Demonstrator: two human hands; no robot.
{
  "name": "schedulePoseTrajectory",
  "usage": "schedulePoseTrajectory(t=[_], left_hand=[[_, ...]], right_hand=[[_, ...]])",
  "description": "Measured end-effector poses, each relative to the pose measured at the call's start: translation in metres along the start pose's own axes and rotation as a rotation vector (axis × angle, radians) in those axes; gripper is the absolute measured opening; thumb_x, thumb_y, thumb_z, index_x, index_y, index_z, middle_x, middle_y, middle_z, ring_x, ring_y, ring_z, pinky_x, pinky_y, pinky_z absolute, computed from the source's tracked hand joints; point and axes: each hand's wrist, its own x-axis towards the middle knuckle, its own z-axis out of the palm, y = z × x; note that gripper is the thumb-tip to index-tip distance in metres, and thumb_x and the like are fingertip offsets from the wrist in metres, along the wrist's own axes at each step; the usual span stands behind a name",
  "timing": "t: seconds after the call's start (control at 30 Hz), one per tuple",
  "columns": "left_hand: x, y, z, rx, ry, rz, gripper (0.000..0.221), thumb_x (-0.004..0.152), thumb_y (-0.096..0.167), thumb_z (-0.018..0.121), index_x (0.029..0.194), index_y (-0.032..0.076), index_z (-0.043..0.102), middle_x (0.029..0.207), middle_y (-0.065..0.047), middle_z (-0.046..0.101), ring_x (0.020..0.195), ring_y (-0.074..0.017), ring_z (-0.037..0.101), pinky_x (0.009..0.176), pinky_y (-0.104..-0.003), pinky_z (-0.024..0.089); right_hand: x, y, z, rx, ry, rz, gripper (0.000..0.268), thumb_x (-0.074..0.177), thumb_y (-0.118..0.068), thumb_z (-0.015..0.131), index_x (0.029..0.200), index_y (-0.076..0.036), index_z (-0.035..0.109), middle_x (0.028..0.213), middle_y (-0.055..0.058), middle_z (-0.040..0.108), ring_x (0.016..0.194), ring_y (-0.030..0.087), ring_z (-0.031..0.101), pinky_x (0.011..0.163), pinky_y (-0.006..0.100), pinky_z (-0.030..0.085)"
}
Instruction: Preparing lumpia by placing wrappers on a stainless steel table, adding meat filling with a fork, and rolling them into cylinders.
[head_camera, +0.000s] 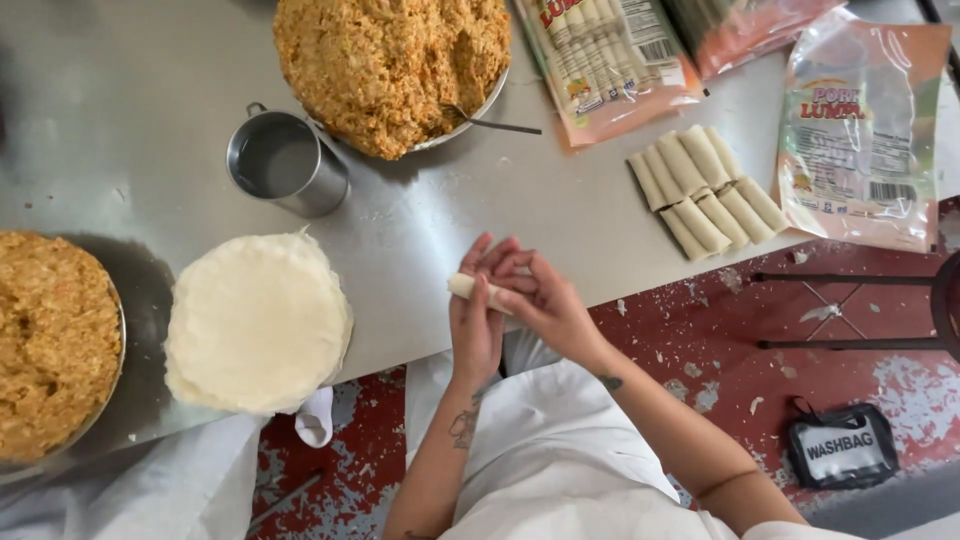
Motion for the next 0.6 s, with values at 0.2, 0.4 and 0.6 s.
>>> schedulePoseTrajectory(t=[0.2, 0.4, 0.6], left_hand=[[0.007, 0.019, -0.007, -0.074, 0.321, -0.021, 0.048, 0.109, 0.019, 0.055, 0.152, 0.0, 0.045, 0.139, -0.019, 0.061, 0.129, -0.0233, 0.061, 0.115, -0.039, 0.049], [-0.04, 0.019, -0.023, 0.0, 0.322, -0.148, 0.047, 0.112, 0.03, 0.045, 0.143, -0.005, 0.054, 0.122, -0.021, 0.067, 0.107, -0.0263, 0.07, 0.105, -0.045, 0.058], [-0.089, 0.029, -0.05, -0.037, 0.314, -0.137, 0.034, 0.109, 0.027, 0.055, 0.125, -0.002, 0.064, 0.098, -0.015, 0.07, 0.081, -0.0261, 0.067, 0.079, -0.038, 0.06]], right_hand=[[0.078, 0.027, -0.069, 0.106, 0.731, -0.089, 0.046, 0.112, -0.02, 0.059, 0.148, 0.006, 0.046, 0.129, 0.015, 0.06, 0.119, 0.022, 0.062, 0.109, 0.036, 0.054], [0.148, 0.034, -0.103, 0.562, 0.907, -0.113, 0.063, 0.102, -0.011, 0.07, 0.15, 0.011, 0.036, 0.116, 0.025, 0.063, 0.105, 0.029, 0.075, 0.105, 0.037, 0.063], [0.155, -0.001, -0.114, 0.064, 0.776, 0.212, 0.022, 0.102, -0.027, 0.068, 0.116, -0.011, 0.068, 0.073, 0.006, 0.062, 0.05, 0.014, 0.066, 0.043, 0.023, 0.058]])
